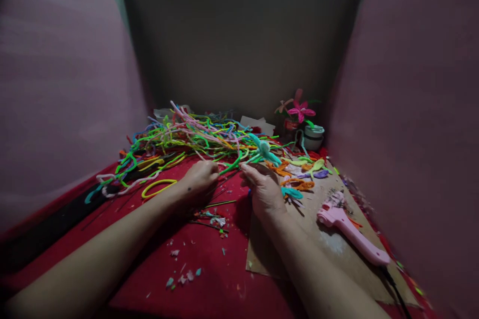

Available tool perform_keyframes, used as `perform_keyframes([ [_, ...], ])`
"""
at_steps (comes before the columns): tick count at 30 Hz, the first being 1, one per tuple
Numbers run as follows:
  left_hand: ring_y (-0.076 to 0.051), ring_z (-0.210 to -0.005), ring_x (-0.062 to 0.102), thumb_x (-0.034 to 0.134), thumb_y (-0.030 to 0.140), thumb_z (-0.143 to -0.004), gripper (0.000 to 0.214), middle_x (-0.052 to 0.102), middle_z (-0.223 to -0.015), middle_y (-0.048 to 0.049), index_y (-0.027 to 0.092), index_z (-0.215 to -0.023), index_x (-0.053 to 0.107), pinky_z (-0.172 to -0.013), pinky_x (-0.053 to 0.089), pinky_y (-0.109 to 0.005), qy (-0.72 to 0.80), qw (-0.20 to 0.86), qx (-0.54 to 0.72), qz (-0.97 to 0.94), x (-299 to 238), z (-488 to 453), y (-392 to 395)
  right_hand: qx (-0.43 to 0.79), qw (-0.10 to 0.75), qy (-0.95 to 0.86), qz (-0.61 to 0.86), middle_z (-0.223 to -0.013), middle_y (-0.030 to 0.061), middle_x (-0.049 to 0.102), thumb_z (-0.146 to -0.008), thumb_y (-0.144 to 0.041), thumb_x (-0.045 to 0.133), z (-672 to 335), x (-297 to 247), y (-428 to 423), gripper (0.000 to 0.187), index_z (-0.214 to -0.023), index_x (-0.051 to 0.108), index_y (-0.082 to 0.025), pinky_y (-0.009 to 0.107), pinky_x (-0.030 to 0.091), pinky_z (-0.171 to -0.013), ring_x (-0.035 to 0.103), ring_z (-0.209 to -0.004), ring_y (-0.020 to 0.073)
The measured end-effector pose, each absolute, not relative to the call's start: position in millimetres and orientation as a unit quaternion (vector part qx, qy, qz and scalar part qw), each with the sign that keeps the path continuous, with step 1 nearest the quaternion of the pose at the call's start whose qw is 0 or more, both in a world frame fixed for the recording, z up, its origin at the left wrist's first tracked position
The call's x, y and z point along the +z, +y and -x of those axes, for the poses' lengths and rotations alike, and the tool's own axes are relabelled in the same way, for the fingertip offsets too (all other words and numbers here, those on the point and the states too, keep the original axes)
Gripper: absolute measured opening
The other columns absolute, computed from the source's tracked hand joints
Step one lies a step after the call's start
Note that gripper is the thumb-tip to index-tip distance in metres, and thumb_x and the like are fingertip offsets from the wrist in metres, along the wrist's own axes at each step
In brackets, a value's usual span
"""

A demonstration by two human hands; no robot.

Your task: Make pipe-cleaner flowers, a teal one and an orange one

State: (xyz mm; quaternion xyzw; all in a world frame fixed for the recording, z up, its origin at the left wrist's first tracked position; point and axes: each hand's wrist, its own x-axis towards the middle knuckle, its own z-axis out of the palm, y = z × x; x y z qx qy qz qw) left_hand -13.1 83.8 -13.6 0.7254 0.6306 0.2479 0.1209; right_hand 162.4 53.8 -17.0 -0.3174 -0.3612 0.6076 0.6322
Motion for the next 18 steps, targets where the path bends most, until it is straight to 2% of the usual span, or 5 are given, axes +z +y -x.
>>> perform_keyframes([
  [6,-0.012,-0.062,0.052,0.046,0.029,-0.073,0.020,0.061,-0.068,-0.0013,0.015,-0.072,0.060,-0.059,0.038,-0.021,0.587,0.147,0.326,-0.727,18,11,57,0.610,0.622,-0.376,0.315,-0.063,0.0000,0.062,-0.058,-0.025,0.075,-160,-21,51,0.012,-0.065,0.069,-0.017,0.024,0.040,-0.052,0.055,-0.060,0.0129],
  [9,-0.007,-0.043,0.037,0.054,0.029,-0.065,0.015,0.048,-0.049,0.0043,0.015,-0.061,0.056,-0.044,0.028,-0.020,0.583,0.332,0.333,-0.663,28,8,50,0.620,0.606,-0.385,0.318,-0.063,0.0005,0.063,-0.058,-0.026,0.075,-160,-24,51,0.014,-0.067,0.070,-0.016,0.025,0.041,-0.054,0.054,-0.058,0.0123],
  [11,-0.005,-0.038,0.029,0.057,0.028,-0.062,0.016,0.040,-0.043,0.0065,0.015,-0.055,0.053,-0.041,0.022,-0.020,0.589,0.390,0.321,-0.630,29,9,49,0.614,0.602,-0.395,0.323,-0.061,0.0010,0.063,-0.059,-0.027,0.074,-159,-27,52,0.015,-0.067,0.070,-0.016,0.025,0.041,-0.054,0.053,-0.056,0.0121],
  [14,-0.005,-0.040,0.031,0.057,0.029,-0.064,0.016,0.043,-0.046,0.0062,0.014,-0.059,0.054,-0.042,0.022,-0.020,0.569,0.385,0.384,-0.617,28,9,47,0.598,0.603,-0.413,0.329,-0.062,0.0018,0.063,-0.060,-0.029,0.074,-159,-30,52,0.015,-0.068,0.070,-0.016,0.025,0.041,-0.053,0.053,-0.056,0.0124],
  [18,-0.007,-0.051,0.042,0.059,0.027,-0.066,0.014,0.050,-0.055,0.0045,0.013,-0.061,0.057,-0.052,0.033,-0.021,0.514,0.363,0.461,-0.626,22,-3,40,0.605,0.595,-0.427,0.313,-0.063,0.0006,0.062,-0.061,-0.027,0.073,-157,-30,49,0.013,-0.068,0.070,-0.017,0.025,0.041,-0.054,0.052,-0.056,0.0121],
])
